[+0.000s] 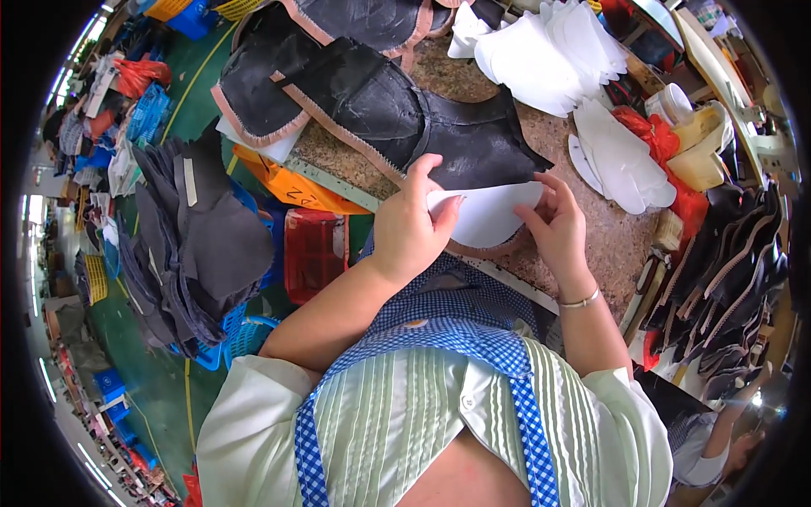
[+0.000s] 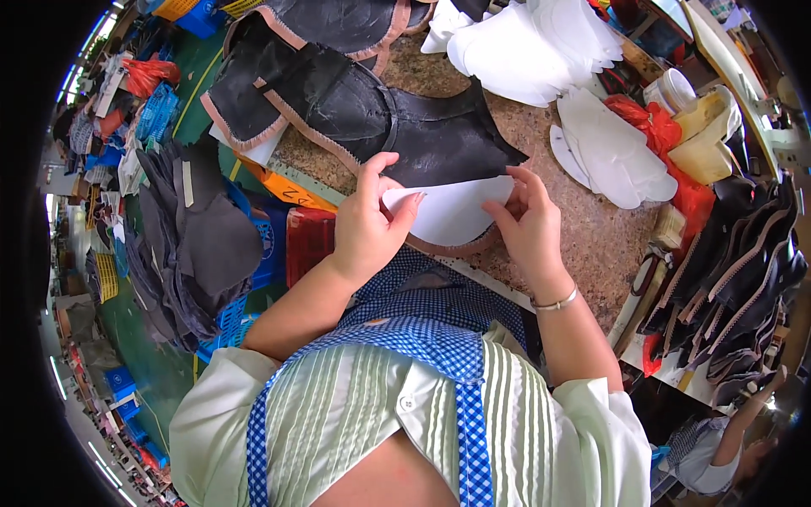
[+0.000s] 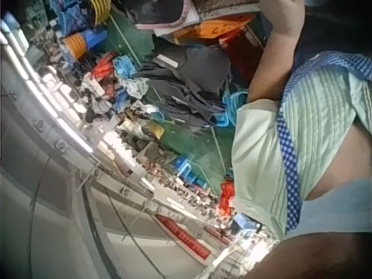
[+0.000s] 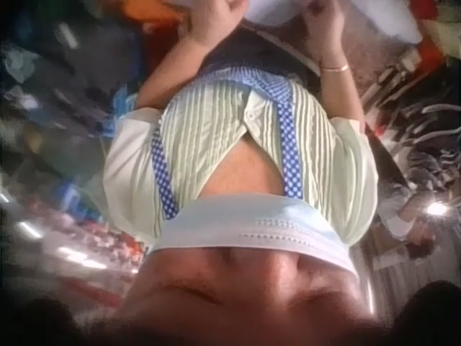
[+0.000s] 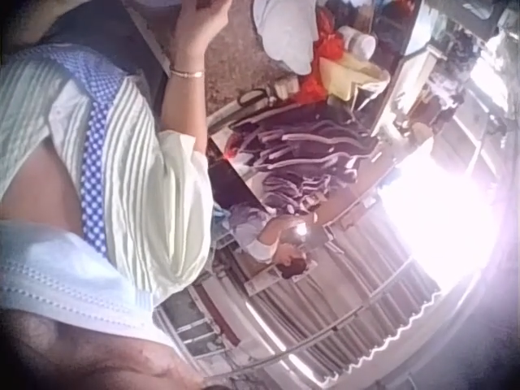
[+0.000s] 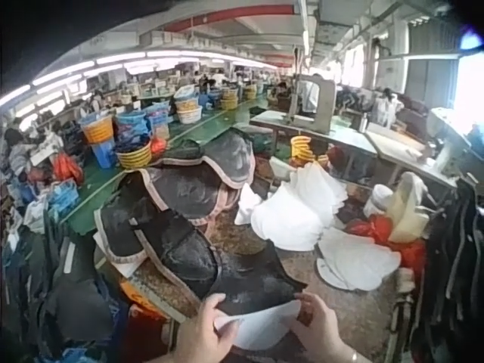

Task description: Assembling shoe upper parts by aligning and inserting lining materials.

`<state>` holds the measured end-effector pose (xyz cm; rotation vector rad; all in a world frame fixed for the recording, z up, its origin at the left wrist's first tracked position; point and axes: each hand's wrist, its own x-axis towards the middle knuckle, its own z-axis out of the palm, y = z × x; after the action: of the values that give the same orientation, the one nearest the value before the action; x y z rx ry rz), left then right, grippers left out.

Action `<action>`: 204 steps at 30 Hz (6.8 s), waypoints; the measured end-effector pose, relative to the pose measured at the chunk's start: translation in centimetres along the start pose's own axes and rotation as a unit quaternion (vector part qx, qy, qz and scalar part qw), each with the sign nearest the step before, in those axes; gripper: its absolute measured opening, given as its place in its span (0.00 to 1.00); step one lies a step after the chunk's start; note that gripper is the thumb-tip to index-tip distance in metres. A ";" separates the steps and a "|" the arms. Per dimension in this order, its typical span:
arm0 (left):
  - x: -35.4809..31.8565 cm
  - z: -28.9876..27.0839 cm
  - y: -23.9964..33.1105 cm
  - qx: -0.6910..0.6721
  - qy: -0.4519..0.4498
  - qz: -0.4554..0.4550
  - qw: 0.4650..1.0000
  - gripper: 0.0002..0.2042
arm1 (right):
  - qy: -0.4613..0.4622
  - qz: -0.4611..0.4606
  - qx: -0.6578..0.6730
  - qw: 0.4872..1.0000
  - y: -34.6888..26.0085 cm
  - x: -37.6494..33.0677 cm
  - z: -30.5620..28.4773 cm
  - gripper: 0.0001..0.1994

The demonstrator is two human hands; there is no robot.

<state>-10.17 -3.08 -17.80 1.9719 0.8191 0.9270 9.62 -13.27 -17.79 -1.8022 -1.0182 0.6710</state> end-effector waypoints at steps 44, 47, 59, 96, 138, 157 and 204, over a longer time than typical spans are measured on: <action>1.1 -3.2 0.0 0.305 -0.209 0.168 0.914 0.28 | -0.038 -0.076 -0.233 0.969 4.7 5.3 -21.0 0.06; 0.6 -2.5 0.5 0.287 -0.198 0.174 0.921 0.24 | -0.067 -0.061 -0.165 0.982 5.5 6.9 -22.4 0.06; 3.9 3.9 7.6 0.220 -0.190 0.353 0.889 0.20 | -0.068 0.092 -0.184 0.976 5.0 8.3 -20.8 0.07; 14.4 21.2 3.6 0.392 -0.238 0.291 0.840 0.24 | 0.121 -0.265 -0.332 0.897 7.0 7.6 -17.1 0.06; 18.9 16.3 5.8 0.078 -0.181 0.266 0.944 0.23 | 0.415 -0.029 0.230 0.880 2.7 8.2 -20.6 0.10; 1.4 -2.1 -1.0 0.089 -0.223 0.129 0.962 0.50 | -0.007 0.178 0.463 0.868 -1.6 -0.5 3.0 0.12; -2.0 -0.1 0.1 0.281 0.001 0.227 0.933 0.14 | 0.044 -0.281 -0.223 0.932 -3.5 -2.3 2.0 0.17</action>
<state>-11.31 -4.61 -18.31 2.7409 0.6873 1.0262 5.60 -13.55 -15.41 -1.7572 -1.6299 -0.0013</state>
